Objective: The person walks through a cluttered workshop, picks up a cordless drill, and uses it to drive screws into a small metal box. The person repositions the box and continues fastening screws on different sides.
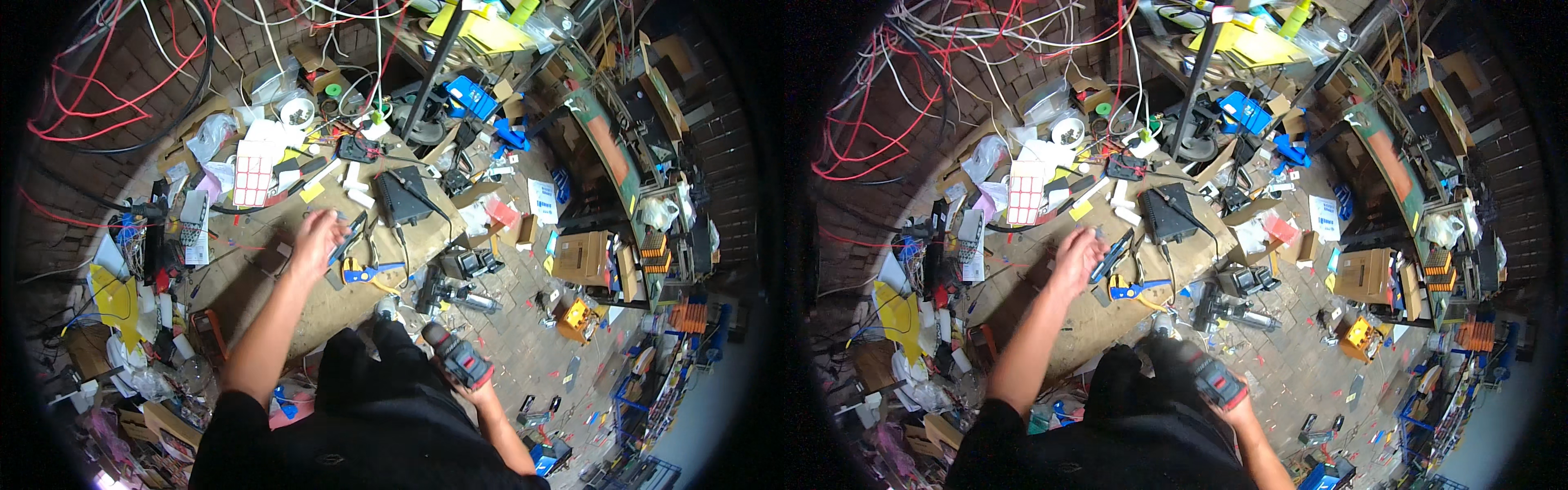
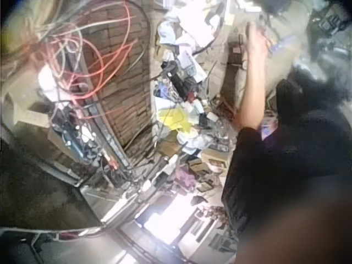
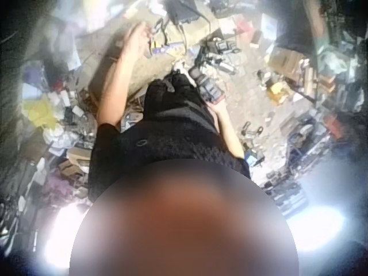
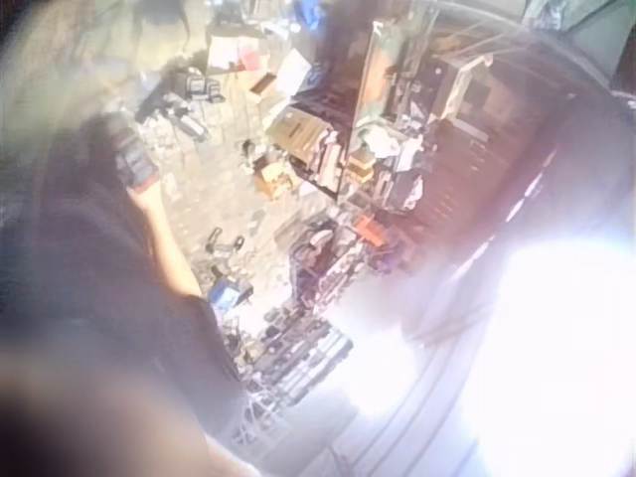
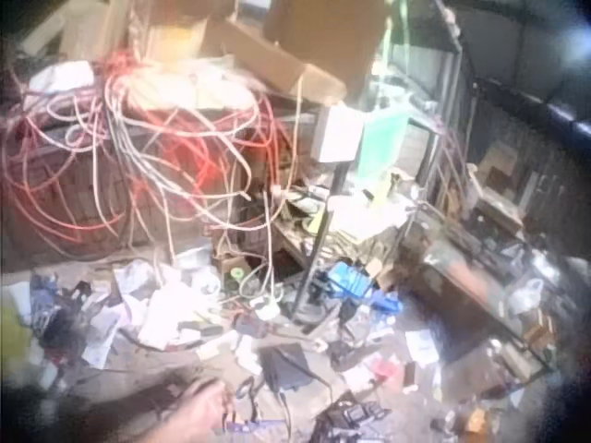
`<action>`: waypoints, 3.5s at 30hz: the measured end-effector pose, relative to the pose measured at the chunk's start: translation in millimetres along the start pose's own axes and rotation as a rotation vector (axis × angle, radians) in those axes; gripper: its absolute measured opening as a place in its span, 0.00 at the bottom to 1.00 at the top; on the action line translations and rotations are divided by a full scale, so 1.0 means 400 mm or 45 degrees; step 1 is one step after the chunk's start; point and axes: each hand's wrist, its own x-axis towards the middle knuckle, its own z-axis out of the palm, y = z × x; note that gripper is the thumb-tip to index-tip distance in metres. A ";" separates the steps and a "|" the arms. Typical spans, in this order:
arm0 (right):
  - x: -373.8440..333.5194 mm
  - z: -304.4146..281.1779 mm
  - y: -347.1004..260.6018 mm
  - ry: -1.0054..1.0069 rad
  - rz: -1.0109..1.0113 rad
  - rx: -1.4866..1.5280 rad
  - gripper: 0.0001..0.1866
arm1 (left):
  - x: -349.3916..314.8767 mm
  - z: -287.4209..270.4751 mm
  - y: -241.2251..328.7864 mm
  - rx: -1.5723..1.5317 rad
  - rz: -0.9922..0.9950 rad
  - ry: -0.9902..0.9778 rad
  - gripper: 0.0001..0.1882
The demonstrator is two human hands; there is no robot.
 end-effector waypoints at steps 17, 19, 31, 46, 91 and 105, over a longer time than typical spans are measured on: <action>0.196 -0.049 -0.107 -0.171 -0.105 0.813 0.15 | -0.558 0.322 0.116 -0.192 0.194 -0.253 0.09; 0.180 -0.044 -0.104 -0.180 -0.125 0.797 0.14 | -0.578 0.325 0.107 -0.157 0.167 -0.214 0.08; 0.026 -0.002 -0.202 -0.052 0.035 0.655 0.15 | -0.689 0.341 0.080 -0.248 0.166 -0.205 0.06; -0.152 0.059 -0.325 0.433 -0.061 0.312 0.14 | -0.763 0.410 0.019 -0.440 -0.125 -0.176 0.10; -0.730 -0.342 0.196 1.604 0.465 0.480 0.09 | -1.011 1.236 -0.697 0.263 -0.964 -0.997 0.07; -0.990 -0.449 0.497 1.720 0.741 0.282 0.11 | -1.170 1.523 -1.053 0.439 -1.130 -1.092 0.08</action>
